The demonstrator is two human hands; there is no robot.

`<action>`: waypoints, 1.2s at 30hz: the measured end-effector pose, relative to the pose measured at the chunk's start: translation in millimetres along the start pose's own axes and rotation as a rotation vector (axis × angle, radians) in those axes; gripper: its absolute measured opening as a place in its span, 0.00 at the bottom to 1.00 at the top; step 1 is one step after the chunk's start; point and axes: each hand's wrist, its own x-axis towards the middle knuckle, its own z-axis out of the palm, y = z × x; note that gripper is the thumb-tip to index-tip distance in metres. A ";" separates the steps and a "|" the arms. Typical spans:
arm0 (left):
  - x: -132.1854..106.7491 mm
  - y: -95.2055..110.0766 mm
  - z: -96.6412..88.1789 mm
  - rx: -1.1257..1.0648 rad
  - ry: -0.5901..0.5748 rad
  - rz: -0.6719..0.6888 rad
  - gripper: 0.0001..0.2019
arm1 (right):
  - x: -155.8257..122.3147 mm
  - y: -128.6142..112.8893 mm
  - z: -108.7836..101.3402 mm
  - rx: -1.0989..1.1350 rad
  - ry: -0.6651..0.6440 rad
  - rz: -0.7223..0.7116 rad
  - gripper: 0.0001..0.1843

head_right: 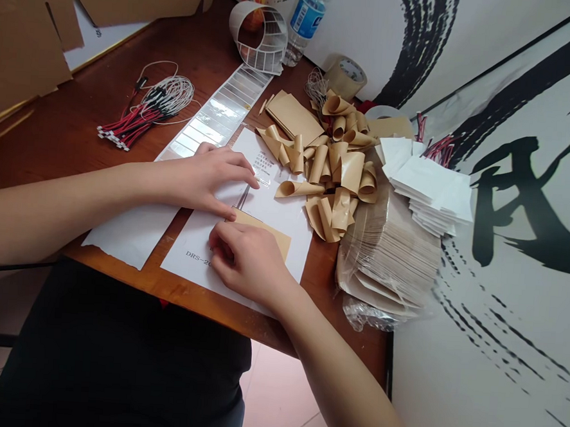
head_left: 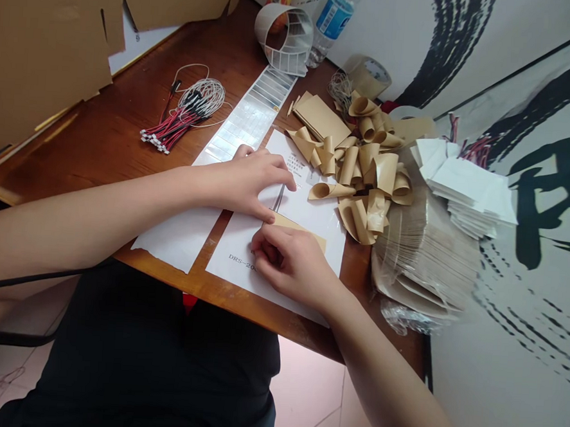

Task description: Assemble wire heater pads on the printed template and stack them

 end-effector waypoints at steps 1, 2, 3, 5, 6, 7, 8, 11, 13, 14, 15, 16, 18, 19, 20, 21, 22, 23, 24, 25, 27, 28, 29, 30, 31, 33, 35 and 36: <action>0.0 0.5 -0.4 0.000 -0.003 -0.003 0.30 | -0.1 -0.2 0.0 -0.001 0.003 -0.002 0.05; 0.1 1.0 -0.7 0.000 -0.006 -0.005 0.30 | -0.1 -0.4 0.0 -0.003 0.004 -0.003 0.05; 0.2 1.2 -0.9 -0.001 -0.008 -0.007 0.30 | -0.2 -0.5 0.1 -0.004 0.004 -0.002 0.05; 0.3 1.2 -1.0 -0.001 -0.008 -0.005 0.30 | -0.2 -0.8 0.2 -0.007 0.001 0.003 0.05; 0.3 0.8 -0.8 0.001 -0.006 -0.001 0.30 | -0.2 -0.8 0.3 -0.008 -0.002 0.007 0.05; 0.2 0.2 -0.5 0.004 -0.003 0.004 0.30 | -0.2 -0.9 0.3 -0.009 -0.001 0.010 0.05; 0.1 -0.4 -0.1 0.007 0.002 0.009 0.30 | -0.3 -0.9 0.3 -0.010 -0.002 0.012 0.05; -0.1 -2.2 1.1 0.010 0.017 0.021 0.29 | -0.3 -1.0 0.3 -0.010 -0.003 0.018 0.05; 0.0 -2.6 1.4 0.006 0.021 0.021 0.28 | -0.3 -1.1 0.7 -0.013 -0.004 0.019 0.05; 0.0 -2.5 1.4 0.004 0.020 0.019 0.29 | -0.3 -1.1 1.1 -0.017 -0.004 0.018 0.05; 0.1 -2.2 1.3 0.003 0.018 0.016 0.29 | -0.3 -1.1 1.5 -0.024 -0.002 0.015 0.05; 0.2 -1.9 1.1 0.004 0.014 0.012 0.29 | -0.4 -1.0 1.9 -0.034 -0.003 0.009 0.05; 0.3 -1.0 0.7 0.006 0.007 0.003 0.29 | -0.7 -1.1 2.7 -0.065 -0.005 -0.005 0.05; 0.3 -0.7 0.5 0.007 0.005 0.001 0.30 | -1.0 -1.4 2.8 -0.086 -0.006 -0.014 0.04; 0.2 -0.4 0.4 0.008 0.005 0.001 0.30 | -1.3 -1.7 2.9 -0.108 -0.008 -0.022 0.04; 0.1 -0.2 0.4 0.008 0.005 0.003 0.30 | -1.7 -2.2 2.8 -0.131 -0.013 -0.029 0.04; -0.1 -0.2 0.4 0.006 0.007 0.005 0.30 | -2.1 -2.9 2.6 -0.156 -0.018 -0.033 0.04; -0.2 -0.2 0.5 0.004 0.009 0.007 0.30 | -2.5 -3.6 2.5 -0.180 -0.025 -0.033 0.04; -0.3 -0.2 0.5 0.001 0.009 0.009 0.30 | -3.0 -4.3 2.4 -0.205 -0.034 -0.032 0.05; -0.3 -0.4 0.6 -0.002 0.010 0.009 0.30 | -3.4 -5.0 2.4 -0.229 -0.044 -0.028 0.05; 0.0 -0.7 0.8 -0.006 0.008 0.007 0.30 | -4.2 -6.0 3.1 -0.276 -0.063 -0.018 0.06; 0.2 -0.8 0.8 -0.007 0.006 0.005 0.30 | -4.5 -6.4 3.7 -0.297 -0.072 -0.013 0.06; 0.5 -1.0 0.8 -0.007 0.002 0.002 0.30 | -4.7 -6.7 4.4 -0.316 -0.080 -0.009 0.07; 0.7 -1.1 0.8 -0.007 0.001 -0.001 0.30 | -4.9 -6.8 5.2 -0.332 -0.085 -0.006 0.07; 1.0 -1.1 0.7 -0.006 -0.001 -0.004 0.30 | -5.1 -6.9 6.0 -0.345 -0.087 -0.006 0.07; 1.3 -1.0 0.5 -0.003 -0.004 -0.008 0.30 | -5.6 -6.6 6.9 -0.358 -0.081 -0.013 0.06; 1.3 -0.6 0.0 -0.003 -0.009 -0.009 0.31 | -6.4 -5.9 6.4 -0.346 -0.072 -0.023 0.06; 1.1 -0.4 -0.3 -0.003 -0.011 -0.010 0.31 | -6.8 -5.4 5.6 -0.327 -0.068 -0.027 0.06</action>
